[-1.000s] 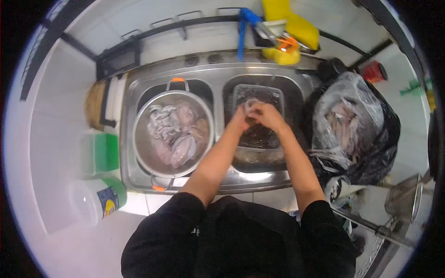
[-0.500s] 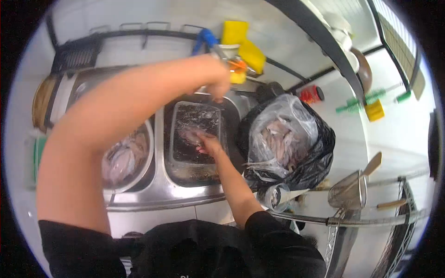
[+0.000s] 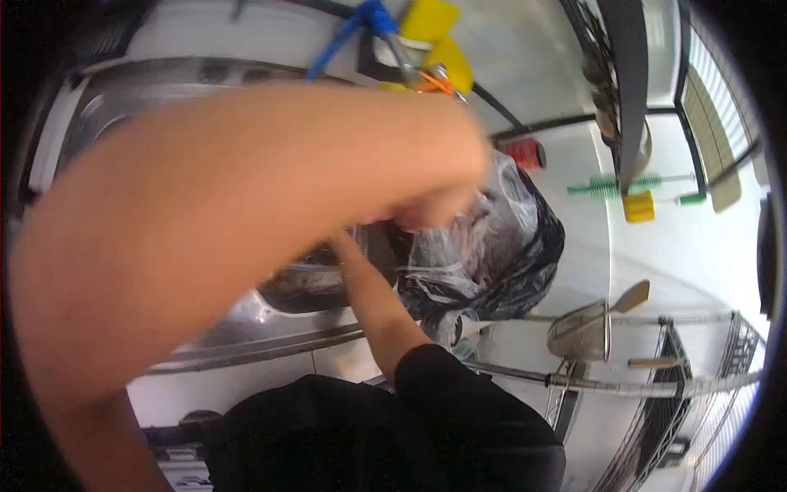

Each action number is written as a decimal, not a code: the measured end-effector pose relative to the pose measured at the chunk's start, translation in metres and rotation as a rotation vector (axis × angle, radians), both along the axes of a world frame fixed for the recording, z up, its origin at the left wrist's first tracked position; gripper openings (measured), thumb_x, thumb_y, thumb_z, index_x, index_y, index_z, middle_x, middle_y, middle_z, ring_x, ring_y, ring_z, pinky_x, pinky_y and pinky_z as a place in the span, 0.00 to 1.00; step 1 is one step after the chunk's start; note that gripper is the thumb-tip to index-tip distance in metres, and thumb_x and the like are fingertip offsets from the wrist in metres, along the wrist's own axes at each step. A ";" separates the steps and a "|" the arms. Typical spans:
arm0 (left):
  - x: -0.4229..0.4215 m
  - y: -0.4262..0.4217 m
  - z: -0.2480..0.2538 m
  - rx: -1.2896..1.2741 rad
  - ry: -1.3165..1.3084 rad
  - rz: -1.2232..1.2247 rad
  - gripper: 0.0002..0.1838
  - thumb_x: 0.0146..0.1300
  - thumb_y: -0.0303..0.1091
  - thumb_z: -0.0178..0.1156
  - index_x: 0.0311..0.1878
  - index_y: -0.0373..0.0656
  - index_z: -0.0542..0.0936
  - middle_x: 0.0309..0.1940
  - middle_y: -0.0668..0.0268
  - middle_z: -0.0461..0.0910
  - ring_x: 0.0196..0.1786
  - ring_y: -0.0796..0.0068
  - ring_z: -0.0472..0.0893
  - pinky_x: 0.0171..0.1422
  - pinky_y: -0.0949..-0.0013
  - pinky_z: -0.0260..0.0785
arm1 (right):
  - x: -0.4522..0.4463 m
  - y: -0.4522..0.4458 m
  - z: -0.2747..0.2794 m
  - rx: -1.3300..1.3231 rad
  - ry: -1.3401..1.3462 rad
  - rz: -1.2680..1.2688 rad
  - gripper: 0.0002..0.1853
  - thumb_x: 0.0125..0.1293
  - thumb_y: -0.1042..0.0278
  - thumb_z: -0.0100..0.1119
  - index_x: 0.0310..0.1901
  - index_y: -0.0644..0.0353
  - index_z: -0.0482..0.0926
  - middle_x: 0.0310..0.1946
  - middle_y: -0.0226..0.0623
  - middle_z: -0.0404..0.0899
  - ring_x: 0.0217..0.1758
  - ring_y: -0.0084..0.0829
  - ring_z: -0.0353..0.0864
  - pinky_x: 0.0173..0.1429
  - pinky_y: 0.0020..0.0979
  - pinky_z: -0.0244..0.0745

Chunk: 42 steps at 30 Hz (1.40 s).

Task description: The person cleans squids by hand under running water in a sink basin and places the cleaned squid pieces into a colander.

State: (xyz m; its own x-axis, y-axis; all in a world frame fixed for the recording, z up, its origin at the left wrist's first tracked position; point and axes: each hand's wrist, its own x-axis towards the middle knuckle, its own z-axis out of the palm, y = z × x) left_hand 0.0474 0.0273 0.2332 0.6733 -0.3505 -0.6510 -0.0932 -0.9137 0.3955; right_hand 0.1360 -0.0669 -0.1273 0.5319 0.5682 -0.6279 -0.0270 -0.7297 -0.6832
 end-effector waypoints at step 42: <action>-0.232 0.029 -0.294 0.325 -0.630 1.348 0.20 0.60 0.38 0.54 0.48 0.31 0.73 0.38 0.45 0.76 0.41 0.50 0.77 0.49 0.59 0.68 | -0.002 0.008 0.049 0.402 0.353 -0.155 0.27 0.56 0.59 0.63 0.55 0.63 0.68 0.45 0.38 0.76 0.48 0.31 0.75 0.52 0.32 0.70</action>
